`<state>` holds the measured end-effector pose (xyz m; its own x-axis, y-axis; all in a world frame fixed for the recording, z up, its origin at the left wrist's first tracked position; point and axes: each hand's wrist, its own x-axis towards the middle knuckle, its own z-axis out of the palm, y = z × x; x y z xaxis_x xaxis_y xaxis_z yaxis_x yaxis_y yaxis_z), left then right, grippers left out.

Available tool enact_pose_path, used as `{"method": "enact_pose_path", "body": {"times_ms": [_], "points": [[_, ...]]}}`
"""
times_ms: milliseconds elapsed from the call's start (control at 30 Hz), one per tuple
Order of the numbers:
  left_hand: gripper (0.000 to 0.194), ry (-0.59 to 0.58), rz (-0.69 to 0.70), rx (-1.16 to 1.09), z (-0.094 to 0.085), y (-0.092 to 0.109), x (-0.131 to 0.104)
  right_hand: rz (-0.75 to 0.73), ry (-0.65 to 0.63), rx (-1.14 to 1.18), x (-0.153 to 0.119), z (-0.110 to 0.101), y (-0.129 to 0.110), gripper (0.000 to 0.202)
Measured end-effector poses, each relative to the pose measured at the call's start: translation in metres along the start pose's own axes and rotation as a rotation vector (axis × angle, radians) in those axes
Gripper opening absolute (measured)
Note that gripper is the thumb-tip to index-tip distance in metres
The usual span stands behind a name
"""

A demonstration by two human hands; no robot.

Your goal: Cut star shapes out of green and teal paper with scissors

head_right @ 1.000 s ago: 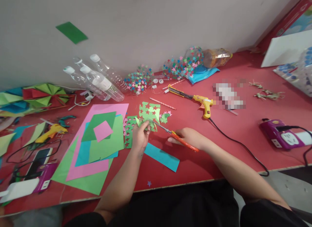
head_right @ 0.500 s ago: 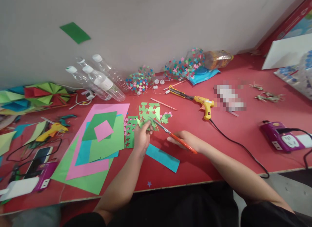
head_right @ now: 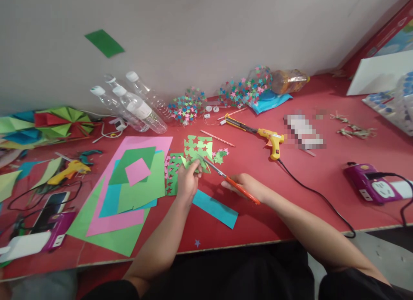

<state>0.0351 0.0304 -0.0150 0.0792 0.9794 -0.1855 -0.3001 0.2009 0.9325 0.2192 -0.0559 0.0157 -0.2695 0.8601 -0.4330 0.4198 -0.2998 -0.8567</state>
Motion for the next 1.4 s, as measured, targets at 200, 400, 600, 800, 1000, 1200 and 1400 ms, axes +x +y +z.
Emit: {"method": "enact_pose_path", "body": {"times_ms": [200, 400, 600, 800, 1000, 1200, 1400], "points": [[0.022, 0.01, 0.012, 0.032, -0.0009, 0.004, 0.0007, -0.038, -0.01, -0.019, -0.0005, -0.0023, -0.001, 0.055], [0.022, 0.004, 0.03, 0.028, -0.0009, 0.0051, -0.0005, -0.072, -0.067, -0.024, -0.0039, -0.0014, 0.0001, 0.055], [0.02, 0.021, 0.06, 0.041, -0.0004, 0.0045, -0.0018, -0.116, -0.076, -0.062, -0.0044, -0.002, 0.0003, 0.056], [0.019, 0.038, 0.068, 0.062, -0.0005, 0.0054, -0.0011, -0.061, -0.034, -0.078, -0.0031, 0.0006, -0.0004, 0.053], [0.02, 0.029, 0.061, 0.056, -0.001, 0.0052, -0.0014, -0.028, -0.014, -0.046, -0.0003, 0.0046, 0.0062, 0.052], [0.02, 0.044, 0.038, 0.032, -0.001, 0.0033, -0.0009, -0.028, -0.008, -0.004, 0.0004, 0.007, 0.0066, 0.052], [0.021, 0.05, 0.024, 0.028, -0.0011, 0.0037, -0.0005, -0.017, 0.0, -0.009, -0.0001, 0.0066, 0.0051, 0.054]]}}
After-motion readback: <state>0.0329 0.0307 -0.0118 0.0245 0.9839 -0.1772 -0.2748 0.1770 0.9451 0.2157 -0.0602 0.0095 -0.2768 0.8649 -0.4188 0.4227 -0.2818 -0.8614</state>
